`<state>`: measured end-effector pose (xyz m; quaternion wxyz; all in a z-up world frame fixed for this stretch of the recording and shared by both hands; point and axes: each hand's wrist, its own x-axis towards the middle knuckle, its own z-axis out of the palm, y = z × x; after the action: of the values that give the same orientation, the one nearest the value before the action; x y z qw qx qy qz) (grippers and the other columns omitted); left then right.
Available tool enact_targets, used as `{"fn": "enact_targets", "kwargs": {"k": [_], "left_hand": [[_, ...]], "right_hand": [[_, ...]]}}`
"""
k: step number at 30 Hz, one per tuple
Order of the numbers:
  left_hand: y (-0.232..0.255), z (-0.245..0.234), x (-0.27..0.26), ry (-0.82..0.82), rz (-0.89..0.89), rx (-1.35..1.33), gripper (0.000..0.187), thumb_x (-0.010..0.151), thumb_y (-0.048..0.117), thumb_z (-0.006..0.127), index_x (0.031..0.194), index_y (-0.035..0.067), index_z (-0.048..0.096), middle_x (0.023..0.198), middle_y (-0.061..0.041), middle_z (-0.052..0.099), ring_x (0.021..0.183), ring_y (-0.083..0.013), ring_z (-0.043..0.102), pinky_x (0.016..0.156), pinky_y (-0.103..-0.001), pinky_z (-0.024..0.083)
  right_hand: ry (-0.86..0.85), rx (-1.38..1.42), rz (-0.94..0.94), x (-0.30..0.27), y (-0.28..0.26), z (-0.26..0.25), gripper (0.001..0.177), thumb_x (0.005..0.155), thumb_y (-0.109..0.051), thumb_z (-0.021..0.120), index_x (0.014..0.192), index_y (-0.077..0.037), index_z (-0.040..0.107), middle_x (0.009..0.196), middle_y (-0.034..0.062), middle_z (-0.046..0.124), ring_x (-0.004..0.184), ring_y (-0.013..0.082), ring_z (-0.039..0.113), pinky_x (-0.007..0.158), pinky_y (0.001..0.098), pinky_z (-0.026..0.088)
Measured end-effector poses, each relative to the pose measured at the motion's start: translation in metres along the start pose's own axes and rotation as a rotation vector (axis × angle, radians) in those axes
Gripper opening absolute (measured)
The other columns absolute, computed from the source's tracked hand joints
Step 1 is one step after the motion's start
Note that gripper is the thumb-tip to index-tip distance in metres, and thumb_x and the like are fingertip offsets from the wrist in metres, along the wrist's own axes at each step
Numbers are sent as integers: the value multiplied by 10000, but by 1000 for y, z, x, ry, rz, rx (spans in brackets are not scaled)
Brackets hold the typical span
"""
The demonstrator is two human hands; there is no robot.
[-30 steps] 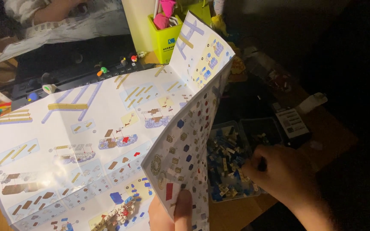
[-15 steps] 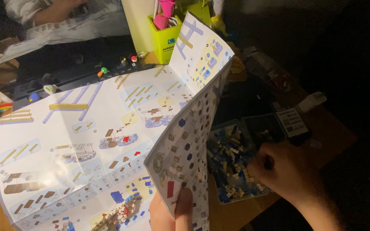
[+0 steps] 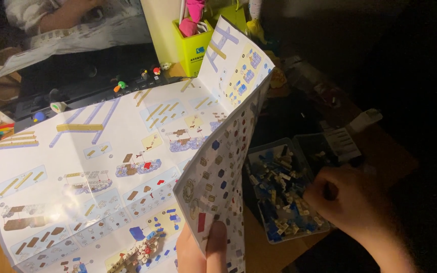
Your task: Assembling a miniature building block model by following instructions and picking pieces from a tray.
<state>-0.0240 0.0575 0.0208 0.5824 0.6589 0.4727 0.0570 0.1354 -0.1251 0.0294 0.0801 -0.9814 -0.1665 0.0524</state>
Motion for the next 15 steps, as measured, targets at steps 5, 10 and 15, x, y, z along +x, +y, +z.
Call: {"fn": "enact_targets", "kwargs": {"k": [5, 10, 15], "left_hand": [[-8, 12, -3, -21, 35, -11, 358, 811, 374, 528, 1071, 185, 685, 1061, 24, 722, 1014, -139, 672, 895, -312, 530], [-5, 9, -8, -40, 71, -24, 362, 819, 378, 518, 1080, 189, 683, 1067, 30, 726, 1020, -131, 676, 897, -310, 533], [3, 8, -19, -55, 102, -44, 367, 827, 381, 508, 1090, 193, 681, 1073, 35, 730, 1027, -124, 679, 898, -309, 535]], "right_hand": [[15, 12, 12, -10, 21, -14, 228, 728, -337, 679, 562, -182, 668, 528, -25, 594, 524, 114, 559, 525, 306, 370], [31, 22, 23, -12, 10, -39, 225, 719, -313, 686, 544, -174, 665, 514, -26, 583, 512, 105, 547, 524, 295, 363], [46, 28, 25, -10, 21, -43, 225, 711, -289, 694, 525, -165, 663, 499, -27, 573, 500, 96, 535, 523, 285, 357]]}}
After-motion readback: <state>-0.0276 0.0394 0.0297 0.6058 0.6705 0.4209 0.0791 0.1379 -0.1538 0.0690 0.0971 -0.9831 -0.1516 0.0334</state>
